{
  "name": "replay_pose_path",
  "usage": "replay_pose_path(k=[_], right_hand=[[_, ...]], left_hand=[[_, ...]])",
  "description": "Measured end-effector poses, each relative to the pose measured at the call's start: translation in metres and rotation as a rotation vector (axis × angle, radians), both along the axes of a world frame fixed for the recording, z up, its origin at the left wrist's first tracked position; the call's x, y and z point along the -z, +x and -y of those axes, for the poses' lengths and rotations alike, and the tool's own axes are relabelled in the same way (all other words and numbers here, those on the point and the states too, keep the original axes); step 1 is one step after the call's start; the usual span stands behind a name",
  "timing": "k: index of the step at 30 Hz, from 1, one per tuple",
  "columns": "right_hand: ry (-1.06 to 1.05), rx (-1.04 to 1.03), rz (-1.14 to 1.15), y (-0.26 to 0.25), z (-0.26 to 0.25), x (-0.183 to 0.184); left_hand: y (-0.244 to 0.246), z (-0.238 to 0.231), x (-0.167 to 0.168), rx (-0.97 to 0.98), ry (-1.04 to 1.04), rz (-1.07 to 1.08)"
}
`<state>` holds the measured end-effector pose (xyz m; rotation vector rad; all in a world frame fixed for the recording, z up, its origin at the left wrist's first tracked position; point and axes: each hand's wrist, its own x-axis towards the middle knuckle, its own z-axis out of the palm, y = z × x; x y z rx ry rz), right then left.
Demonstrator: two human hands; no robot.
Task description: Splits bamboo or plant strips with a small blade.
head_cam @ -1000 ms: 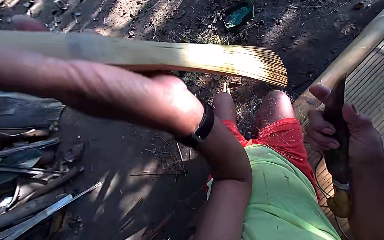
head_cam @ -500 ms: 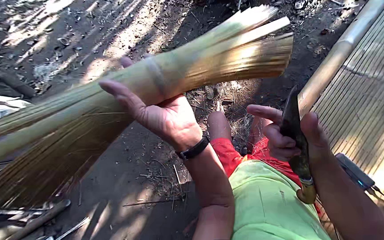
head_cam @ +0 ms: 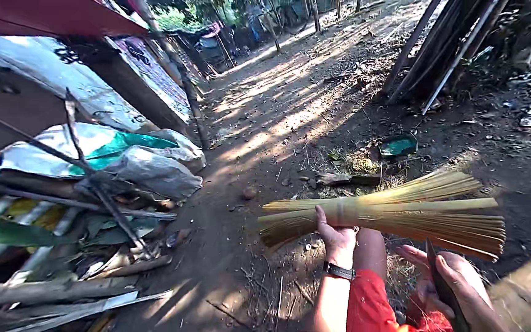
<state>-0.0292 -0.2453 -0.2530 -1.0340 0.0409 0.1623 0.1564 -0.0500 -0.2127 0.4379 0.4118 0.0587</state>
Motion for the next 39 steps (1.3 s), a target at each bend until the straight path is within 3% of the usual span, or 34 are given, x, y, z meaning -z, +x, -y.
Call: replay_pose_path(k=[4, 8, 14, 22, 30, 32, 34, 36, 38, 39], right_hand=[[0.072, 0.205, 0.040, -0.003, 0.028, 0.014], [0.162, 0.285, 0.132, -0.004, 0.048, 0.012], [0.330, 0.411, 0.132, -0.002, 0.082, 0.014], [0.332, 0.257, 0.020, 0.034, 0.125, 0.009], [0.380, 0.145, -0.178, 0.012, 0.127, 0.020], [0.386, 0.141, -0.177, 0.001, 0.119, 0.024], [0.366, 0.163, -0.173, -0.008, 0.110, 0.025], [0.331, 0.192, -0.175, -0.020, 0.102, 0.025], [0.319, 0.237, -0.200, -0.033, 0.088, 0.023], [0.308, 0.251, -0.205, -0.040, 0.080, 0.019]], left_hand=[[-0.017, 0.024, 0.008, 0.160, 0.014, -0.084], [-0.043, 0.045, 0.003, 0.345, 0.033, -0.067], [-0.094, 0.038, 0.020, 0.756, 0.215, 0.154], [-0.094, 0.064, 0.018, 0.701, 0.249, -0.112], [-0.125, 0.041, 0.028, 0.711, 0.097, -0.315], [-0.145, 0.027, 0.025, 0.761, 0.075, -0.407], [-0.162, 0.010, 0.018, 0.940, 0.007, -0.414], [-0.169, -0.009, 0.004, 1.199, 0.021, -0.351], [-0.156, -0.027, -0.018, 1.409, 0.331, -0.004], [-0.137, -0.034, -0.027, 1.409, 0.564, 0.245]])
